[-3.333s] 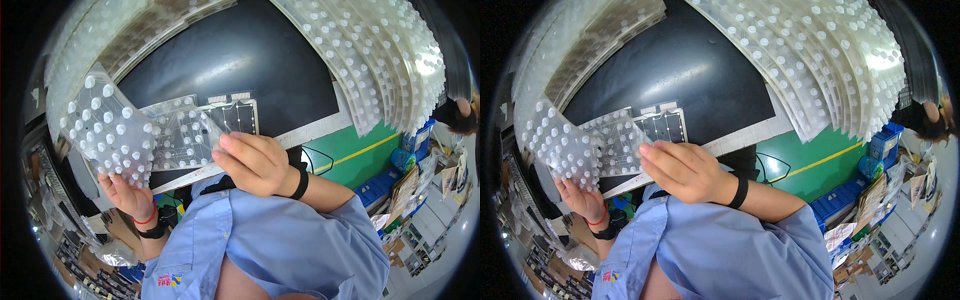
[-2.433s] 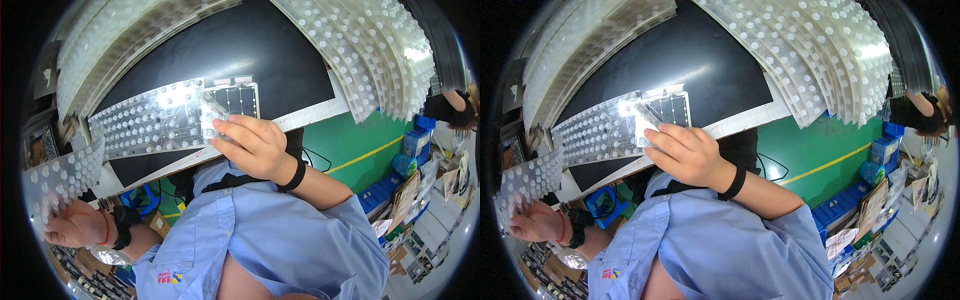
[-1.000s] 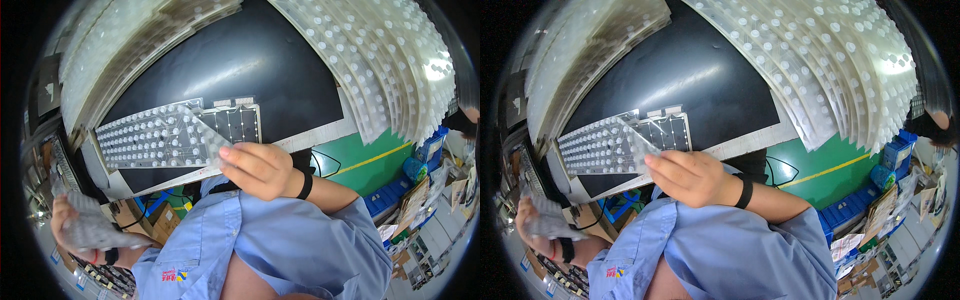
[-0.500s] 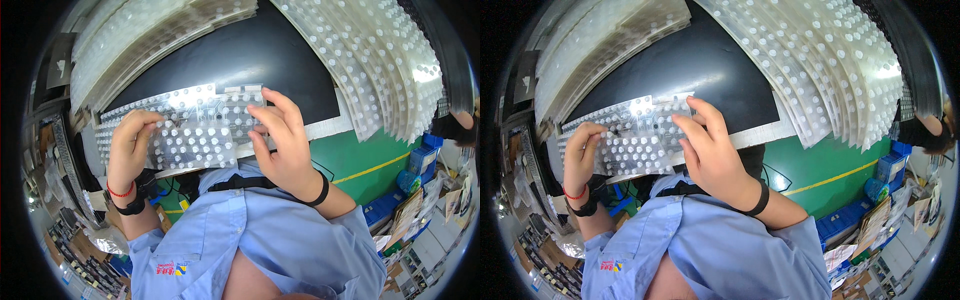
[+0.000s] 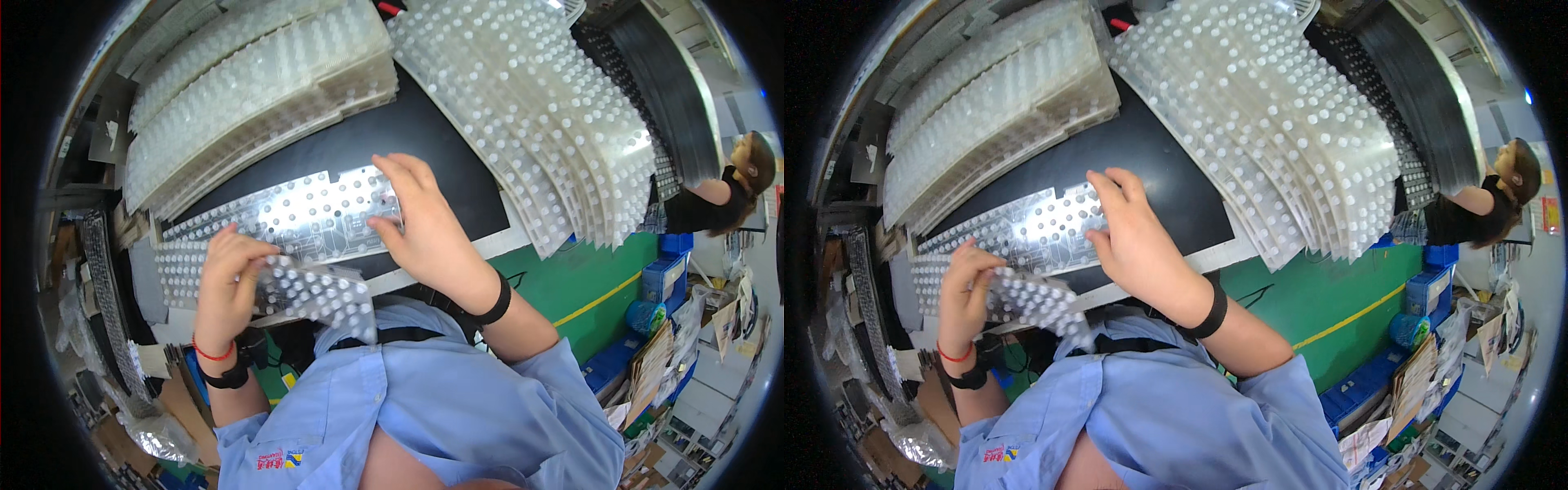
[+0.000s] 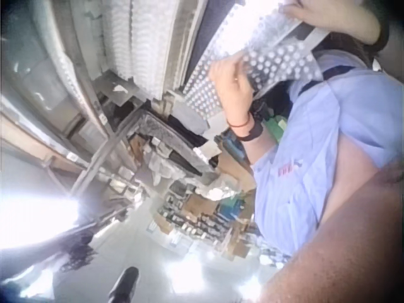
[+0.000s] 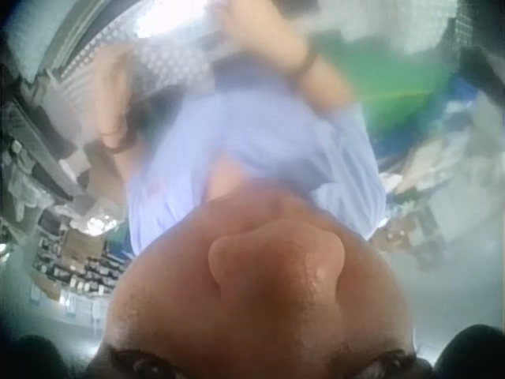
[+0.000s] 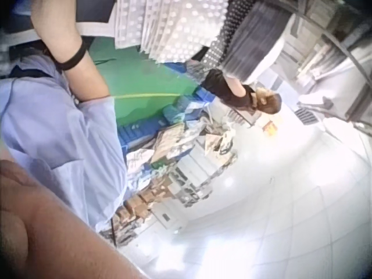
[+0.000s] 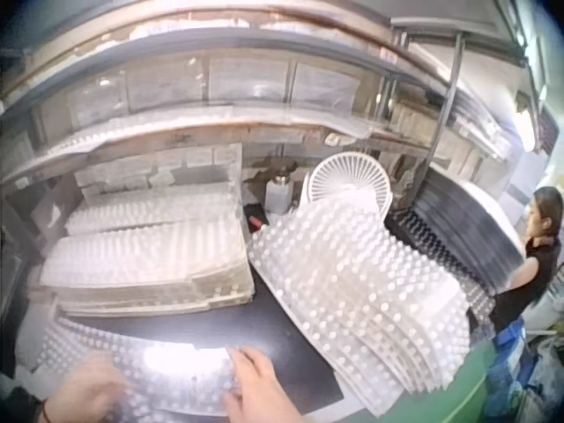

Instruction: Sort and stack transparent keyboard circuit membranes at an assembly workstation.

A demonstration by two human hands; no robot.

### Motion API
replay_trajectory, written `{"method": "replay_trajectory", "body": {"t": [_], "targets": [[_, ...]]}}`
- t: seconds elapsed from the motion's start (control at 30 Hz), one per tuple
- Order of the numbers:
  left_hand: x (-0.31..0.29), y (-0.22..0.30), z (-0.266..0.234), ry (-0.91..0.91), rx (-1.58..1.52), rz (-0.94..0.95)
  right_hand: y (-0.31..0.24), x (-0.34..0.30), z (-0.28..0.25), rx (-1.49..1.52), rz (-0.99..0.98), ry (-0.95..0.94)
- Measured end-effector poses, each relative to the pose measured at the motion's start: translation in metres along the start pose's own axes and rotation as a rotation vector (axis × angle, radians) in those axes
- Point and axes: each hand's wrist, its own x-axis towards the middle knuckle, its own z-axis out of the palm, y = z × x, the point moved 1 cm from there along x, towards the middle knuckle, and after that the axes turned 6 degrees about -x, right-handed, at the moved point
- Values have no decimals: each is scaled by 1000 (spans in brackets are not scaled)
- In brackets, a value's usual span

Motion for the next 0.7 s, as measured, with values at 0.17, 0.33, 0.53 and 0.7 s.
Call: {"method": "replay_trajectory", "body": {"t": [0.17, 0.33, 0.53, 0.7], "targets": [[6, 3, 7, 129, 1, 11, -2, -5, 3, 228, 79, 11], [15, 10, 8, 268, 74, 69, 1, -21, -1, -93, -130, 118], [3, 10, 7, 334, 115, 107, -21, -37, 22, 511, 270, -12], [-40, -19, -34, 589, 144, -77, -2, -31, 5, 722, 204, 133]]}}
